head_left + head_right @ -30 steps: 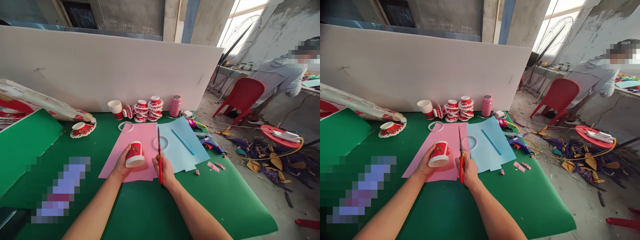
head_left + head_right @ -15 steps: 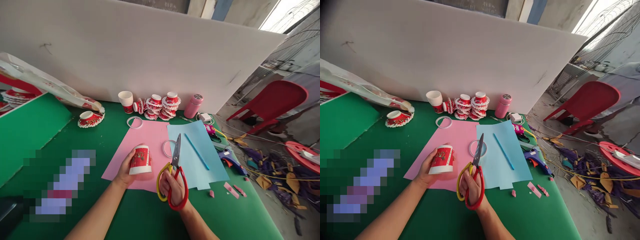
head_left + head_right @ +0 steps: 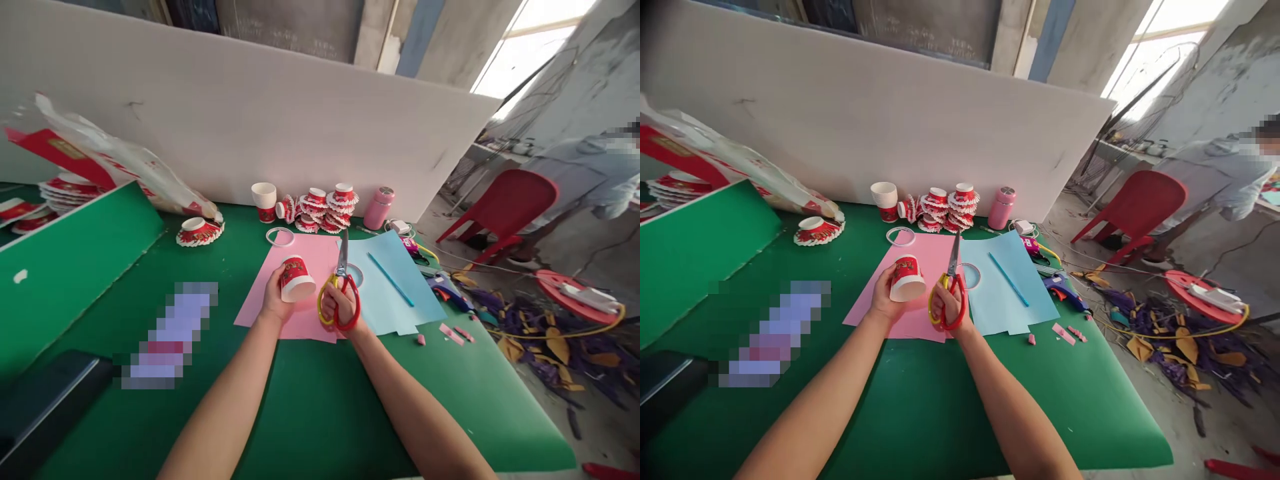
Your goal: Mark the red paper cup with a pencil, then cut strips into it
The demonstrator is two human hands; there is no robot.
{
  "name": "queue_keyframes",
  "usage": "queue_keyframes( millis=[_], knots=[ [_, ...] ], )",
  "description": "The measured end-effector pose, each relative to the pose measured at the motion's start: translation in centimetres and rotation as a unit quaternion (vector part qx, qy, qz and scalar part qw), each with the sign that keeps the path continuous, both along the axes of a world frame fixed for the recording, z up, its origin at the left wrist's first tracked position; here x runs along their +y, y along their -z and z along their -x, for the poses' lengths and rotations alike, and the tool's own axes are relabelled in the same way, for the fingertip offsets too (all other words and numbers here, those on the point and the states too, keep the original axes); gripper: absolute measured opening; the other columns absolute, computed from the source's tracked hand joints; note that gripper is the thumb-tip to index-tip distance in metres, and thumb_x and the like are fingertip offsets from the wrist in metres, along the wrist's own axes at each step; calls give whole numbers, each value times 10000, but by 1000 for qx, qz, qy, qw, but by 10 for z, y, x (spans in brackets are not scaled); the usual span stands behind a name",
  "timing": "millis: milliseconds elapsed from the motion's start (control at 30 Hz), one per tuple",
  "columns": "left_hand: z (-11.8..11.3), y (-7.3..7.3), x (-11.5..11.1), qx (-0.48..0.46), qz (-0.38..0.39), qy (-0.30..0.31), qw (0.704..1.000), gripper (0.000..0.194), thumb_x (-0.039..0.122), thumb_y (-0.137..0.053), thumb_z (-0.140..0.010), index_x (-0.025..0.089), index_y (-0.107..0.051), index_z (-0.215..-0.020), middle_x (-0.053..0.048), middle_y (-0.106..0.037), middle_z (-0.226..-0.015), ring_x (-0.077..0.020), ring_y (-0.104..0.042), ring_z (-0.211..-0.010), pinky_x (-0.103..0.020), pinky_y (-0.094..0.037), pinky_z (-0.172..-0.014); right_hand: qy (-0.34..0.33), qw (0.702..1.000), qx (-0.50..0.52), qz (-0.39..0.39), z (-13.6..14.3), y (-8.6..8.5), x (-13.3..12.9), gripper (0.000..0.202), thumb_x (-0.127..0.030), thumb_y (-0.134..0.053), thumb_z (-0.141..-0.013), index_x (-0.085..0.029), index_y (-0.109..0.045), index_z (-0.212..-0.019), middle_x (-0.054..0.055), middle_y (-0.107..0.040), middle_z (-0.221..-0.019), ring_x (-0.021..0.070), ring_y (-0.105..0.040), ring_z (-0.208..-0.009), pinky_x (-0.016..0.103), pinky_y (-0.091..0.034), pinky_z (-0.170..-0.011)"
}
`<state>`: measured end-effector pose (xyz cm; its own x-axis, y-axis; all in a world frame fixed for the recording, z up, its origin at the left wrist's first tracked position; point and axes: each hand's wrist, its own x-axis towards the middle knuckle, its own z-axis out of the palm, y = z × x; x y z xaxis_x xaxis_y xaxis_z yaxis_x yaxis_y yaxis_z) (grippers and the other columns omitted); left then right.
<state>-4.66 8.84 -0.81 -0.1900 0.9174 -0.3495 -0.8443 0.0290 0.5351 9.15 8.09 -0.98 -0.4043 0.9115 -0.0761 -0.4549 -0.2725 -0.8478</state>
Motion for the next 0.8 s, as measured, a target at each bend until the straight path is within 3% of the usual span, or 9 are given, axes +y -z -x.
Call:
queue_keyframes(
  millis=[367,800],
  knots=[
    [-3,-3,0,-54,-2,60,997,232,339,-618,-751,149,-629,-884,-56,-696,-716,-239,-688,-668,-364,-522,-689,-33,999,-11,-21,-23,10,-1,507,-509,-733,-704,-214,-350,-553,-119,-280,-411,35,-193,-314,176,-210,-303],
    [-4,-5,-1,-38,3,59,998,233,345,-580,-780,142,-621,-887,-54,-686,-713,-216,-676,-636,-375,-536,-714,-45,999,10,-3,-23,8,1,469,-478,-705,-748,-206,-371,-562,-114,-278,-430,32,-189,-331,177,-215,-322]
  ],
)
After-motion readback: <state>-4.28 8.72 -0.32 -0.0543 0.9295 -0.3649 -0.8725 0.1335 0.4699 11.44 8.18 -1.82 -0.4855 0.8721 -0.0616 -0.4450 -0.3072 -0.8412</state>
